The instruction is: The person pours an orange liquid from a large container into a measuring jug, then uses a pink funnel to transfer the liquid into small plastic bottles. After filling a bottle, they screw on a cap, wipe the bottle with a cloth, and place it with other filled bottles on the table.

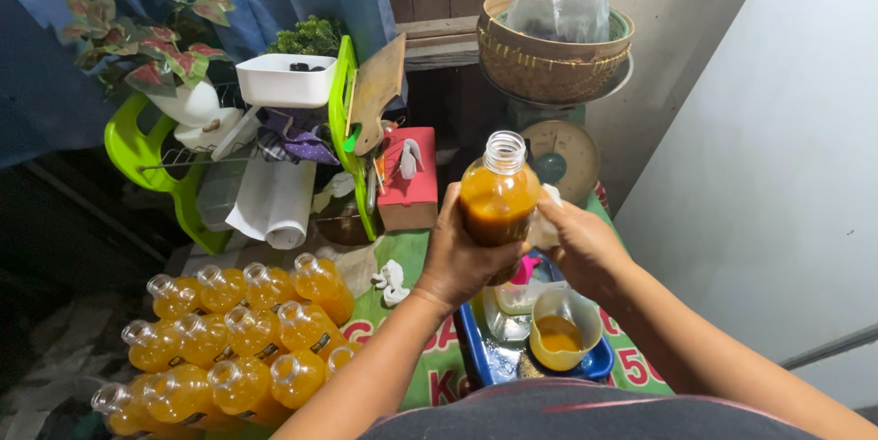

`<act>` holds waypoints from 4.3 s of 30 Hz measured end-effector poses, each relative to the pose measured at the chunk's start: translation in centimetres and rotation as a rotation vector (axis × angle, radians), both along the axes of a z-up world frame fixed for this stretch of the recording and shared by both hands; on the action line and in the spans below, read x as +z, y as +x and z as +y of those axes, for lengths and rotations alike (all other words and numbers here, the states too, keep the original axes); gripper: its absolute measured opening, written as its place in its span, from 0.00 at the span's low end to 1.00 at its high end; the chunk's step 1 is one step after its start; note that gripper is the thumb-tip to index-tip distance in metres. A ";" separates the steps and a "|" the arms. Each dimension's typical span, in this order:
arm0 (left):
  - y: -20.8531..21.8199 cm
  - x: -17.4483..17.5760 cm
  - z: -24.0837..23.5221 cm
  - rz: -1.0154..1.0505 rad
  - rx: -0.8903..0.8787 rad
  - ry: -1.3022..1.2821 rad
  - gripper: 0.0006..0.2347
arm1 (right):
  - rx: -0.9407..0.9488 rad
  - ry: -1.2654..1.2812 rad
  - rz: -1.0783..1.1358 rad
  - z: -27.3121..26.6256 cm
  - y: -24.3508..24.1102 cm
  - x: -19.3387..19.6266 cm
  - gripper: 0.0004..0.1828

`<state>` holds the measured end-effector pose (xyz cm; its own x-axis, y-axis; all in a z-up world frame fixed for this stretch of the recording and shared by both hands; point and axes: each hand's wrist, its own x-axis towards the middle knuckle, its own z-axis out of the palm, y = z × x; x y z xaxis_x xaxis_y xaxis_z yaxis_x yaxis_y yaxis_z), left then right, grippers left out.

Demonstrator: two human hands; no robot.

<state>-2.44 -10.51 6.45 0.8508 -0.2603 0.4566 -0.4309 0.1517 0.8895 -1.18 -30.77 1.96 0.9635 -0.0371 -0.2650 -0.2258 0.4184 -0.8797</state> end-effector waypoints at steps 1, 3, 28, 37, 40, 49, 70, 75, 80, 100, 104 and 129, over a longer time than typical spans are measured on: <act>-0.1 -0.1 -0.2 0.018 -0.012 -0.018 0.27 | 0.022 0.008 0.015 0.4 -0.3 0.3 0.23; -0.4 -0.3 -0.3 0.033 -0.002 -0.019 0.27 | 0.017 0.035 0.034 1.2 -1.3 1.0 0.24; -2.5 0.9 -1.2 -0.097 0.171 0.015 0.27 | 0.403 0.693 0.477 2.9 -4.3 -1.6 0.21; -2.5 -1.1 0.1 -0.039 0.335 0.121 0.29 | 0.143 -0.312 0.260 1.1 -4.0 1.0 0.17; -2.6 -2.1 1.1 -0.025 0.377 0.176 0.30 | 0.268 -0.427 -0.112 -0.2 -3.5 5.2 0.22; -3.5 -3.7 1.9 0.047 0.276 0.090 0.31 | 0.312 -1.205 -0.764 4.4 -3.0 12.5 0.33; -1.4 -7.2 13.2 0.410 0.486 0.785 0.36 | 0.356 -1.011 -0.756 14.0 -0.1 5.8 0.20; -1.3 -8.1 18.5 0.392 0.652 0.764 0.22 | 0.401 -1.055 -0.801 17.9 1.1 1.4 0.23; -2.3 -8.0 20.8 0.413 0.675 0.716 0.20 | 0.459 -1.096 -0.676 21.0 1.4 -3.2 0.22; -1.1 -8.2 20.3 0.427 0.483 0.704 0.19 | 0.627 -1.194 -0.744 24.5 3.9 -9.4 0.21; -0.9 -8.1 20.2 0.433 0.458 0.677 0.20 | 0.852 -1.208 -0.545 22.9 5.9 -9.2 0.34; 1.0 -8.2 17.8 0.320 0.486 0.318 0.18 | 0.360 -0.484 0.146 18.2 9.6 -17.1 0.17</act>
<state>-1.44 7.30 -1.76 0.9862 0.1070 0.1266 -0.0917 -0.2841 0.9544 8.46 -12.61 -15.17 0.8931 0.1349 -0.4292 -0.4107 -0.1450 -0.9002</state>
